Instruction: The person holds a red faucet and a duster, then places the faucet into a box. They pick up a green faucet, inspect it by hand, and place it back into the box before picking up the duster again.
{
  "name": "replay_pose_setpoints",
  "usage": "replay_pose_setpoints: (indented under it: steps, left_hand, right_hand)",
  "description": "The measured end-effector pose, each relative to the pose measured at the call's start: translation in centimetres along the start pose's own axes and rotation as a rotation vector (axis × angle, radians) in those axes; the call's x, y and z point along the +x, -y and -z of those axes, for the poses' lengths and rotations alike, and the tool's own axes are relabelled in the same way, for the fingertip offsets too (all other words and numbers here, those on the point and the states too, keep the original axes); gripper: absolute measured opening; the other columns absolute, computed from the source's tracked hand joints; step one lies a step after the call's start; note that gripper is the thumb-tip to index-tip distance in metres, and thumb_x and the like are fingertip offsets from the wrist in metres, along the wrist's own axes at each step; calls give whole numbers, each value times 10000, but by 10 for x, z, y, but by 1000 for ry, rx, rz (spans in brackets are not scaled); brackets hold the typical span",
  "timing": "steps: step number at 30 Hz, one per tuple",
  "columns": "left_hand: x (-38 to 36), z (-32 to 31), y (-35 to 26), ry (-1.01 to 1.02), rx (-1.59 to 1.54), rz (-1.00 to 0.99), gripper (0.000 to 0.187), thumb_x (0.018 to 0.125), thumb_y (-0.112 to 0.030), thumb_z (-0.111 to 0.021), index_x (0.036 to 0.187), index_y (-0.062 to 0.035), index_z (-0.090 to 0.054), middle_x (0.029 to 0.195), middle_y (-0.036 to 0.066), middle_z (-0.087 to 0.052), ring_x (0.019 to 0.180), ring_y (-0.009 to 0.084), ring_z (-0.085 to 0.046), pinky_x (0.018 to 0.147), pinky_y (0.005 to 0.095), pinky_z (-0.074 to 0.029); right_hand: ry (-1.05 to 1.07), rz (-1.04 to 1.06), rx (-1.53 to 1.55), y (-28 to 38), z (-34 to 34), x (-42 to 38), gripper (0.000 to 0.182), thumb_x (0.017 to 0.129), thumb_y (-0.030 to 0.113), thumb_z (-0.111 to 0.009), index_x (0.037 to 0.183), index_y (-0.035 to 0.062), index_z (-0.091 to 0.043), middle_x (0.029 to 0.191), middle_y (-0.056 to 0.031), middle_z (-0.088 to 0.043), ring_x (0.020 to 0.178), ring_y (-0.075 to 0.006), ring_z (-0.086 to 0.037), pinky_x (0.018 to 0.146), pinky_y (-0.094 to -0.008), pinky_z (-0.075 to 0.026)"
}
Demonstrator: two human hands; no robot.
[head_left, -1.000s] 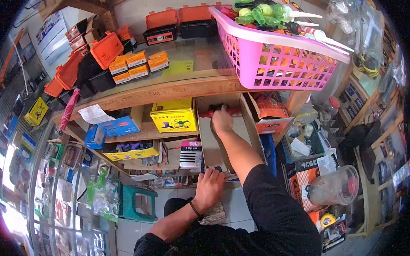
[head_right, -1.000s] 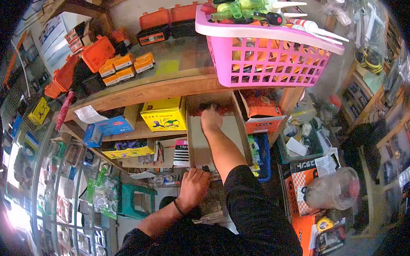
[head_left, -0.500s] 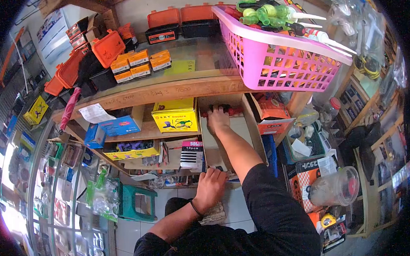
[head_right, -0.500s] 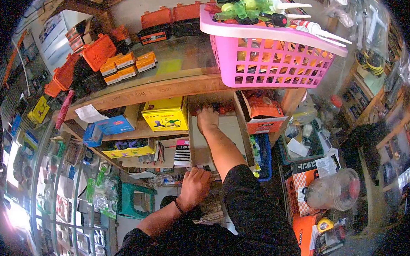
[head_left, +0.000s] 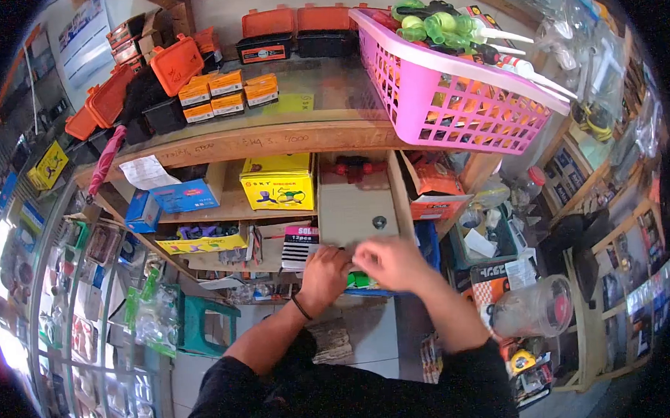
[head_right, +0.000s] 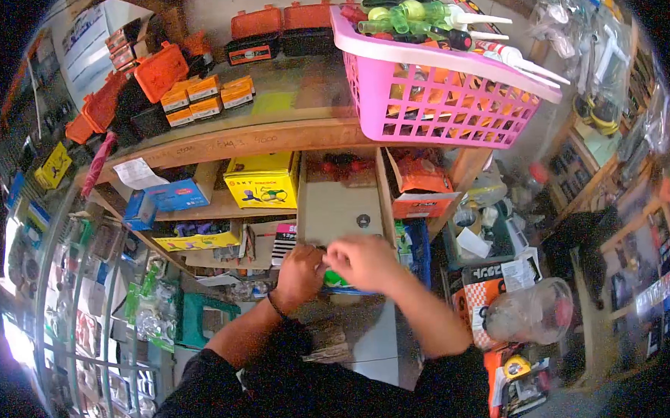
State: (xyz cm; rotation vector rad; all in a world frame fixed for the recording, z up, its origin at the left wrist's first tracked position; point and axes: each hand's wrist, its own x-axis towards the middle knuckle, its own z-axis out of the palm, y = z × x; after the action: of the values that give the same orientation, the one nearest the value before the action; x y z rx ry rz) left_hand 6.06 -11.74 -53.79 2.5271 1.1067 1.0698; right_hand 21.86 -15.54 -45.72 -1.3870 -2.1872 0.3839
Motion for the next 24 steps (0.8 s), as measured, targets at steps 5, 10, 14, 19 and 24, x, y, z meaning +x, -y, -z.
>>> replay_pose_setpoints:
  steps: [5, 10, 14, 19, 24]
  left_hand:
    - [27, -5, 12, 35, 26, -3, 68, 650, -102, -557, 697, -64, -526, 706, 92, -505, 752, 275, -493, 628, 370, -407]
    - [48, -5, 17, -76, 15, -71, 132, 647, -78, -567, 758, -37, -511, 787, 128, -488, 808, 301, -471, 679, 387, -397]
    - [47, -2, 15, -181, -50, -87, 365, 643, -30, -580, 990, -13, -466, 1021, 195, -421, 964, 366, -411, 839, 407, -351]
    - [15, 1, 24, -99, -135, -209, 312, 653, -24, -568, 955, -18, -488, 957, 165, -464, 952, 338, -439, 827, 396, -369]
    - [-68, 4, 75, 421, -169, 42, 261, 734, -80, -521, 982, -1, -503, 1022, 149, -496, 924, 312, -486, 810, 367, -404]
  right_hand:
    - [-30, -150, -77, -21, -42, -30, 226, 737, 248, -566, 882, 77, -544, 796, -103, -526, 751, -247, -526, 637, -359, -397]
    - [-194, -224, -221, -54, -73, -2, 380, 692, 247, -585, 1008, 59, -493, 951, -136, -431, 908, -311, -433, 752, -451, -329]
    - [-311, -246, -242, -65, -81, 33, 425, 645, 173, -622, 1027, 60, -474, 949, -140, -413, 911, -317, -417, 743, -421, -349]
    - [-322, -257, -196, -81, -90, 61, 368, 635, 137, -627, 966, 78, -477, 983, -132, -400, 939, -321, -411, 773, -409, -374]
    - [-321, -231, -141, -88, -86, 63, 306, 667, 135, -618, 936, 105, -475, 1034, -126, -374, 970, -328, -394, 793, -400, -379]
